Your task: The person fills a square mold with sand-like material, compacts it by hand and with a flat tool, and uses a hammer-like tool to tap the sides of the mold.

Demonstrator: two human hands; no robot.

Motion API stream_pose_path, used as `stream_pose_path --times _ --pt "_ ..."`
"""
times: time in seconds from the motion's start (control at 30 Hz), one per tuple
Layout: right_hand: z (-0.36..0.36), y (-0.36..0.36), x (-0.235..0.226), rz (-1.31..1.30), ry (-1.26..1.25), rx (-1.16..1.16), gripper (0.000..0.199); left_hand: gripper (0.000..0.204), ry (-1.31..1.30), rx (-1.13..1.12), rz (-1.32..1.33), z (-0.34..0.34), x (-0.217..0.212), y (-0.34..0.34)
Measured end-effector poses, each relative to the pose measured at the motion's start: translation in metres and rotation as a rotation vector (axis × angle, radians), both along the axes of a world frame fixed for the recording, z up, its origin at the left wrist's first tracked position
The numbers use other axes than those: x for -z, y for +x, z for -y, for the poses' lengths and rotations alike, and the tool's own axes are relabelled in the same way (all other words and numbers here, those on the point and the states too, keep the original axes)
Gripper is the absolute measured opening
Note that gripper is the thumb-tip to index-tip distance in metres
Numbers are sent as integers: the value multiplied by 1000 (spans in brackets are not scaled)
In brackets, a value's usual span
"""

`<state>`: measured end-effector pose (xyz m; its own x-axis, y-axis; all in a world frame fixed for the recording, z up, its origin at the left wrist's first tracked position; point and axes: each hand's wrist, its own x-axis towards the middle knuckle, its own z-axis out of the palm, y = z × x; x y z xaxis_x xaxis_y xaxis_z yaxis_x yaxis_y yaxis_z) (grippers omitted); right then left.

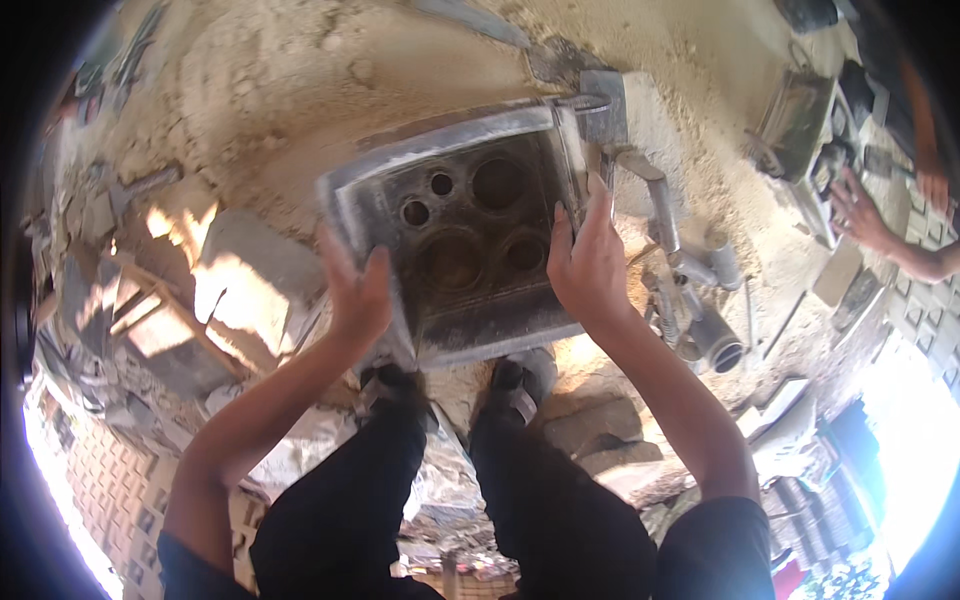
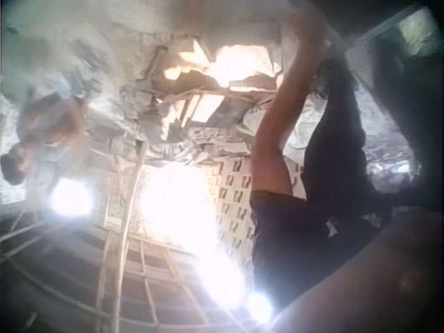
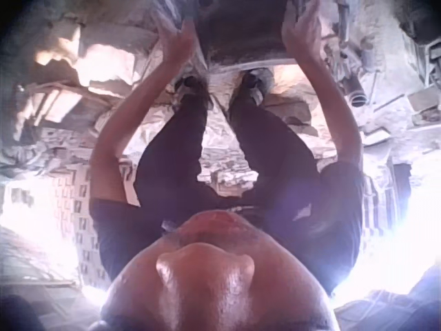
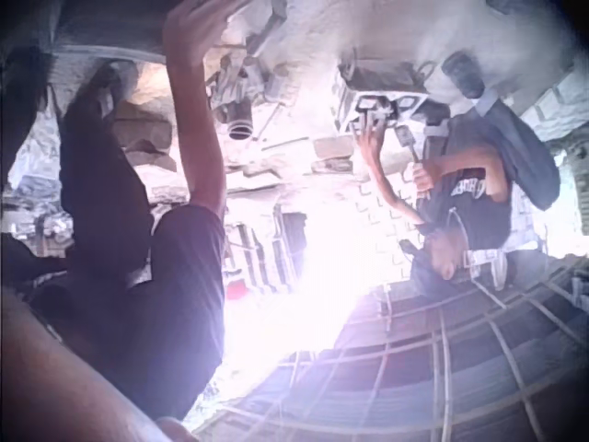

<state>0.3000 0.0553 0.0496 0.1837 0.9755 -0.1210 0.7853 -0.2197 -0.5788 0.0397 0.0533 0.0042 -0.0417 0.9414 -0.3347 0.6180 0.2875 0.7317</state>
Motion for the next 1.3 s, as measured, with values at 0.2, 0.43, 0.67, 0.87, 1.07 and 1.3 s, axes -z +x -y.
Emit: stream_pose_path --times 0.2,0.43,0.67,0.87,1.07,1.3 --pt "-5 12 -7 19 -269 -63 55 72 -219 282 -208 -33 -49 -8" --pt "-5 -6 -146 -3 -379 145 57 57 -90 283 -76 -34 -223 -16" --pt "54 -62 -440 -410 -101 145 33 44 -54 22 101 5 -494 -25" --pt "92 -43 -636 -480 -118 82 30 32 25 -97 405 34 -664 -29" --pt "113 -15 -719 -406 -64 -40 34 31 139 -111 466 83 -731 -58" --pt "119 -18 -761 -512 42 139 37 30 46 -168 524 101 -792 -107"
